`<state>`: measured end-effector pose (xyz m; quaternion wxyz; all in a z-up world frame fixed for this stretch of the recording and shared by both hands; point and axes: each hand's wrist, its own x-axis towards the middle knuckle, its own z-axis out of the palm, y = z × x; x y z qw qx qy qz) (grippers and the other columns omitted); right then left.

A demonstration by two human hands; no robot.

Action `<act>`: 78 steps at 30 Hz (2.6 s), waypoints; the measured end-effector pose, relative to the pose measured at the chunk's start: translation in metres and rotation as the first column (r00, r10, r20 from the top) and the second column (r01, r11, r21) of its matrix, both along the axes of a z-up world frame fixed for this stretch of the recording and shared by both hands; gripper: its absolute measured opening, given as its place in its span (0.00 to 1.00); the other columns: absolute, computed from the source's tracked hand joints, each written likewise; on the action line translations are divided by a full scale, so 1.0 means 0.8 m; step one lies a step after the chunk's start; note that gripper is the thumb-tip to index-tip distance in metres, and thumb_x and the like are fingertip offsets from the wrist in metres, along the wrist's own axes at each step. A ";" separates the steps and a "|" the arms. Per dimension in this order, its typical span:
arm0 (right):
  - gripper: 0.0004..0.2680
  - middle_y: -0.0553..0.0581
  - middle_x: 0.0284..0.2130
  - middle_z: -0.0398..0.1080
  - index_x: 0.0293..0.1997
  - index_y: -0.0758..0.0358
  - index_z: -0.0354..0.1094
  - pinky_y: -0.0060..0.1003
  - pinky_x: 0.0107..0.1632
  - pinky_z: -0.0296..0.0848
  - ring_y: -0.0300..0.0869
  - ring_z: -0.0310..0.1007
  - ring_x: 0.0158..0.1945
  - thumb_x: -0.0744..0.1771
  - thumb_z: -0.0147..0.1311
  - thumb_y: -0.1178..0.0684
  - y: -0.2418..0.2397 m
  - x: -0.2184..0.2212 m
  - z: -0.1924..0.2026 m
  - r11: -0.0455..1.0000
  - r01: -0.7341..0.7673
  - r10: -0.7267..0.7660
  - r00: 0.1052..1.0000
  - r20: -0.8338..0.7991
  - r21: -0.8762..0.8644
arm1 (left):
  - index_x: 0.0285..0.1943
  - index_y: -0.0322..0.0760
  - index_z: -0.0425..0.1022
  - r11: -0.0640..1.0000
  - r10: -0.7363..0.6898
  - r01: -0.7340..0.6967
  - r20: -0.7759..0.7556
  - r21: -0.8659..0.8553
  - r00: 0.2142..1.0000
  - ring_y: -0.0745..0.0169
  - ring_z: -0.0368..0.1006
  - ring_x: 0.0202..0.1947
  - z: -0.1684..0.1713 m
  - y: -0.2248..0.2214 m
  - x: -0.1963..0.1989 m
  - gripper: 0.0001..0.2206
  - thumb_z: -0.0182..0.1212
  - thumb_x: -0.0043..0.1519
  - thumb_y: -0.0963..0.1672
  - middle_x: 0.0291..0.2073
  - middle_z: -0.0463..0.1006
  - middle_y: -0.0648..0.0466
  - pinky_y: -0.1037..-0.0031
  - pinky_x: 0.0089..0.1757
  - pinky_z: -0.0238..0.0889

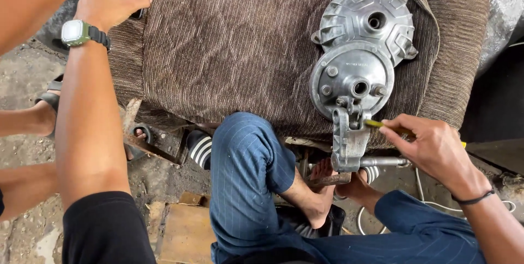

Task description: Marking and inspecting a metal motorcycle component using a yellow marker.

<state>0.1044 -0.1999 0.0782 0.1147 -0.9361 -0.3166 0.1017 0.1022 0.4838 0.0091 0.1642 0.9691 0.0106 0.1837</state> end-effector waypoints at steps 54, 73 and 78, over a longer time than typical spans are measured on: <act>0.08 0.44 0.31 0.80 0.39 0.51 0.75 0.41 0.29 0.71 0.40 0.78 0.29 0.68 0.54 0.43 0.018 -0.008 0.025 1.000 0.000 -0.001 0.999 -0.034 -0.026 | 0.55 0.28 0.66 0.673 -0.002 0.150 0.201 -0.724 0.980 0.50 0.70 0.52 0.048 -0.555 -0.234 0.20 0.63 0.58 0.46 0.50 0.71 0.44 0.66 0.55 0.65; 0.07 0.43 0.31 0.80 0.35 0.51 0.73 0.37 0.29 0.72 0.37 0.79 0.29 0.66 0.55 0.43 0.022 -0.018 0.024 0.987 -0.159 0.160 0.986 -0.053 0.025 | 0.61 0.39 0.58 -0.014 -0.428 -0.241 -0.211 -0.971 0.879 0.66 0.73 0.52 -0.016 -0.630 -0.159 0.25 0.65 0.59 0.47 0.51 0.76 0.52 0.72 0.51 0.68; 0.08 0.46 0.22 0.77 0.38 0.53 0.75 0.30 0.14 0.72 0.32 0.68 0.13 0.67 0.51 0.44 0.024 -0.023 0.022 0.976 -0.209 0.213 0.972 -0.094 0.056 | 0.66 0.38 0.54 -0.094 -0.481 -0.238 -0.165 -0.967 0.861 0.60 0.77 0.53 -0.009 -0.625 -0.154 0.29 0.64 0.58 0.47 0.55 0.76 0.46 0.71 0.51 0.72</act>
